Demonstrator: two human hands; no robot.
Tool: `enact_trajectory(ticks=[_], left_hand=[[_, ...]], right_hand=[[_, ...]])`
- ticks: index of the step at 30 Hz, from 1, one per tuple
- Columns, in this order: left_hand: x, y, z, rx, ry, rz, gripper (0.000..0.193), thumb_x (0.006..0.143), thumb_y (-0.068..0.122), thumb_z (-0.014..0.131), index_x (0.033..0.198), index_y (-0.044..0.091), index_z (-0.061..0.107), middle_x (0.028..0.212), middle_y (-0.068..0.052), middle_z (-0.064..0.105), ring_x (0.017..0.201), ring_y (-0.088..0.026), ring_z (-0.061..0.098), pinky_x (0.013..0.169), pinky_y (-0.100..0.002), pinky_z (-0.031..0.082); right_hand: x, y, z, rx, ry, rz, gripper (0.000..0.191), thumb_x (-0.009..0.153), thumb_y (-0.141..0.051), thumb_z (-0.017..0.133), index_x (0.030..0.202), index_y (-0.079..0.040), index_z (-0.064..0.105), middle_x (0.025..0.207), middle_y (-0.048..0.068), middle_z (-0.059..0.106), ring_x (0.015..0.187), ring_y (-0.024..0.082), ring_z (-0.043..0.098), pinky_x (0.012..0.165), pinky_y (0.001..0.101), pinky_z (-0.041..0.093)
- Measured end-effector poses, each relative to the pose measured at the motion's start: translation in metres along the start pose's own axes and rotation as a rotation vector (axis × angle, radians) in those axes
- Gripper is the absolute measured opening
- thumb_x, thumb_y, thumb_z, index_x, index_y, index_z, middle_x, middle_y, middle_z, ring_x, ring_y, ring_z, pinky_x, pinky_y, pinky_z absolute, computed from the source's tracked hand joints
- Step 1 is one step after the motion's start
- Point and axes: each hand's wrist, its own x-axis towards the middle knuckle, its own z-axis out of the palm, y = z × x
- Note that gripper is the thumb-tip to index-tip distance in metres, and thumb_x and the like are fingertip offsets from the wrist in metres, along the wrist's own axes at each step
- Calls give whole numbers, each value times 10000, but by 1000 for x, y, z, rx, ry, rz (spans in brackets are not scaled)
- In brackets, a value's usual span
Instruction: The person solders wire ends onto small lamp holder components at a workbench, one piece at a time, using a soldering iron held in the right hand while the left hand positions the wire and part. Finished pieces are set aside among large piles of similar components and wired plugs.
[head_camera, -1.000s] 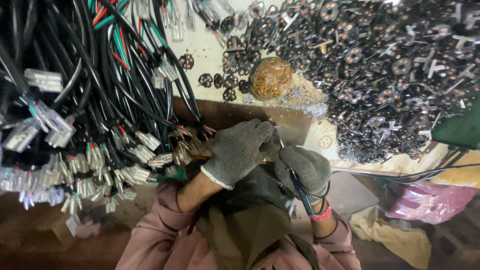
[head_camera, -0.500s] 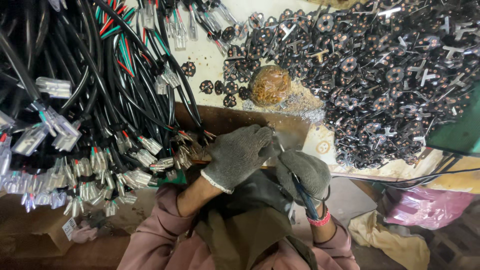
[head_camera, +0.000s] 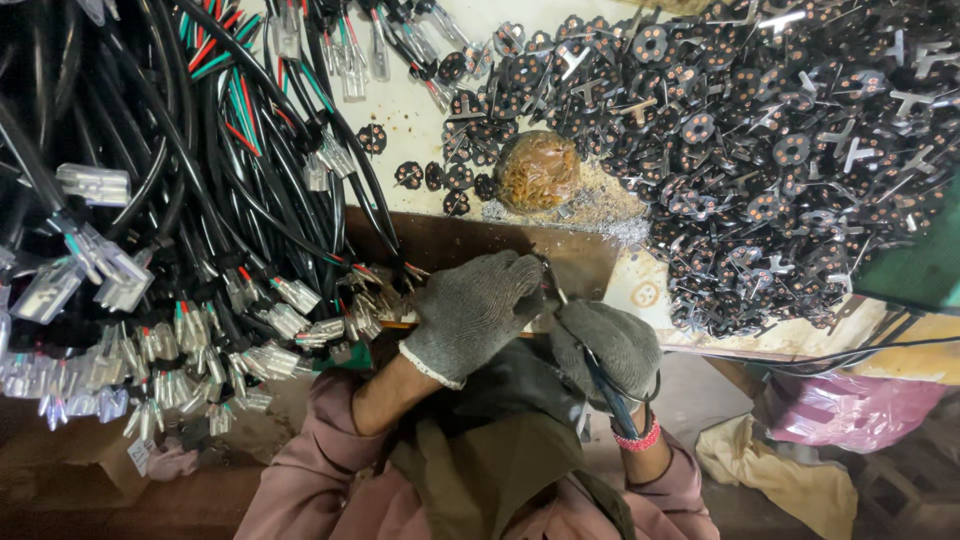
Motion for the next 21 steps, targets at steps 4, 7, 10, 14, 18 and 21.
enact_trajectory(ticks=[4, 7, 10, 14, 18, 21], left_hand=[[1, 1, 0, 19, -58, -53, 168, 871, 220, 724, 975, 118, 638, 869, -101, 633, 796, -321, 664, 663, -443, 542], [0, 2, -2, 6, -38, -34, 132, 903, 197, 719, 974, 123, 637, 883, -96, 638, 811, -315, 669, 680, -433, 549], [0, 4, -3, 7, -32, -38, 124, 904, 187, 716, 968, 123, 631, 885, -97, 637, 819, -315, 670, 687, -435, 550], [1, 3, -3, -15, -16, -35, 146, 887, 195, 723, 980, 122, 637, 897, -100, 644, 816, -318, 669, 680, -438, 546], [2, 4, -3, -11, -21, -37, 176, 871, 201, 730, 987, 110, 635, 895, -109, 639, 827, -333, 665, 695, -447, 545], [2, 7, -6, -43, 10, -26, 185, 877, 156, 705, 1043, 88, 659, 923, -116, 657, 836, -338, 666, 713, -447, 550]], right_hand=[[2, -1, -2, 1, -1, -1, 298, 800, -132, 840, 1045, -36, 702, 982, 148, 743, 899, 349, 749, 805, 423, 598], [1, -2, -2, 14, 0, 15, 285, 809, -121, 828, 1056, -40, 711, 997, 143, 751, 928, 345, 759, 829, 422, 606], [-3, 0, 0, -48, 14, 44, 270, 802, -113, 827, 1038, -41, 717, 990, 148, 750, 915, 344, 751, 821, 421, 598], [-7, 4, -1, 38, 8, 13, 284, 809, -123, 819, 1054, -32, 709, 1003, 151, 745, 935, 353, 752, 839, 423, 600], [-10, 5, -1, 51, 46, 38, 287, 820, -121, 778, 1079, -23, 700, 1000, 144, 738, 919, 331, 738, 828, 409, 584], [-20, 10, 3, 110, 210, 207, 298, 840, -79, 692, 1134, -30, 676, 1032, 111, 724, 928, 247, 698, 830, 352, 556]])
